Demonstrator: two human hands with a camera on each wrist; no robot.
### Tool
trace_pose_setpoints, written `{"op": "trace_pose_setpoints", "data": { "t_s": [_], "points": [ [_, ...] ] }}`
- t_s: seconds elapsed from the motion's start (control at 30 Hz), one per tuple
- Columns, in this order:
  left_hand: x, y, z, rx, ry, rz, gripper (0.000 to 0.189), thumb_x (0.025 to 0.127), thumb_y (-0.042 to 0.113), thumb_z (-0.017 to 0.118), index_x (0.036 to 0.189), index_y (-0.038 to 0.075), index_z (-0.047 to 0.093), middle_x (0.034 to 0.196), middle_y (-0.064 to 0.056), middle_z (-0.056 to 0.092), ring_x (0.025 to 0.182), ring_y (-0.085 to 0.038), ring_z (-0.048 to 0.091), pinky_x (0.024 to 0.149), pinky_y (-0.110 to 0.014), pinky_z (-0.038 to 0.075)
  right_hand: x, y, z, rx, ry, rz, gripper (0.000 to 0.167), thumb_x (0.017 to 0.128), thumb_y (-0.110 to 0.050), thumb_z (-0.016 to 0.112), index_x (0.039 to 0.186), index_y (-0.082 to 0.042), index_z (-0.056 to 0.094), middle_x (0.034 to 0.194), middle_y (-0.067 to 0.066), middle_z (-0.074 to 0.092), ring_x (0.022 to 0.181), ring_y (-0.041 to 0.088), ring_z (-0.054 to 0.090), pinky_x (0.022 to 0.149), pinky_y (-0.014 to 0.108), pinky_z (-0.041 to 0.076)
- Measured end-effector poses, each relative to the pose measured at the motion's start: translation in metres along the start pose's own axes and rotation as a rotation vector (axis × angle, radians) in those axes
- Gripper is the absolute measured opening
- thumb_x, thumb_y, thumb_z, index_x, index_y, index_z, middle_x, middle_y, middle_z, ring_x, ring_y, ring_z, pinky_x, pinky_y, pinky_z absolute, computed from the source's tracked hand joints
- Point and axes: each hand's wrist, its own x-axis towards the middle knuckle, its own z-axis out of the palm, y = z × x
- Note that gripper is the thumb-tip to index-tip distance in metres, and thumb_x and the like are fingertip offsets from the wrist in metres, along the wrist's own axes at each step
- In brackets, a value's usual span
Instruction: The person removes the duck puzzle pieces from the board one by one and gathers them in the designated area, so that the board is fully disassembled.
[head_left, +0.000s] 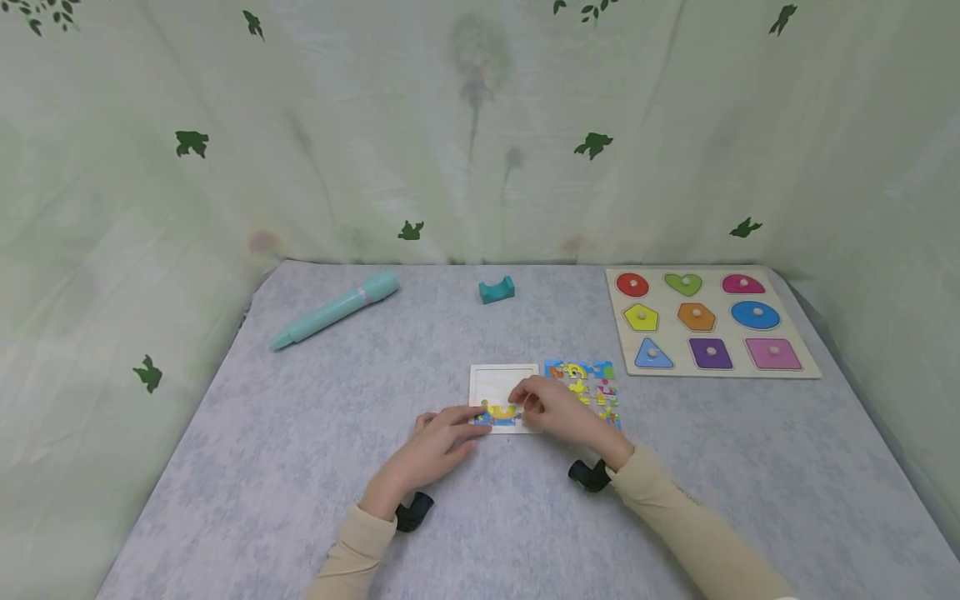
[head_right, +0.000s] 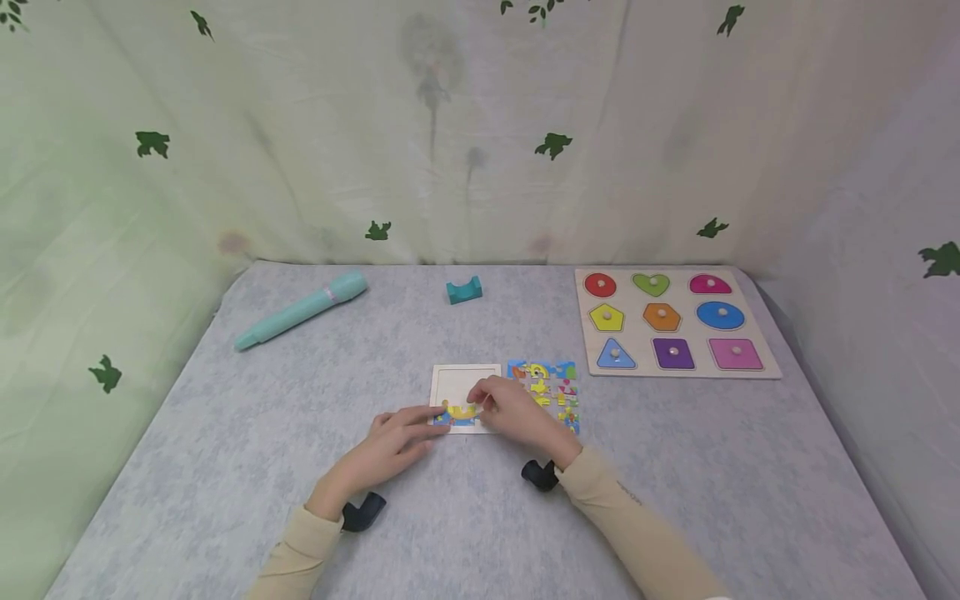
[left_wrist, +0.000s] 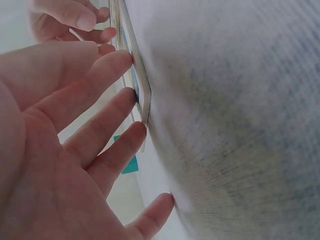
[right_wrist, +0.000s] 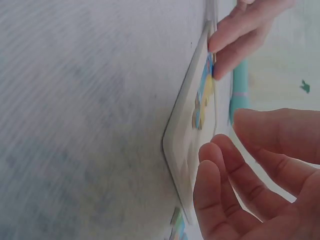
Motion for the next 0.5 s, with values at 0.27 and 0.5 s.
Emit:
{"op": "trace_pose_setpoints", "data": {
  "t_s": [0.27,0.5],
  "points": [
    [0.001,0.0,0.001,-0.008,0.002,-0.01,0.031,0.098,0.014,0.055,0.127,0.008,0.063,0.143,-0.009,0.044,0.133,-0.028,0.037,0.101,-0.062,0.021,0.006,-0.005,0.01,-0.066,-0.007,-0.001,0.02,0.084,0.004,0.064,0.103,-0.002,0.065,0.094,0.004,0.059,0.082,0.016,0.052,0.073,0.029,0.046],
    [0.002,0.002,0.001,-0.012,-0.005,-0.029,0.031,0.097,0.012,0.057,0.127,0.008,0.064,0.143,-0.011,0.045,0.134,-0.032,0.035,0.101,-0.062,0.022,0.01,-0.006,0.014,-0.074,0.016,0.029,0.021,0.082,0.004,0.064,0.101,-0.005,0.065,0.088,0.001,0.056,0.079,0.014,0.05,0.071,0.028,0.045]
  ]
}}
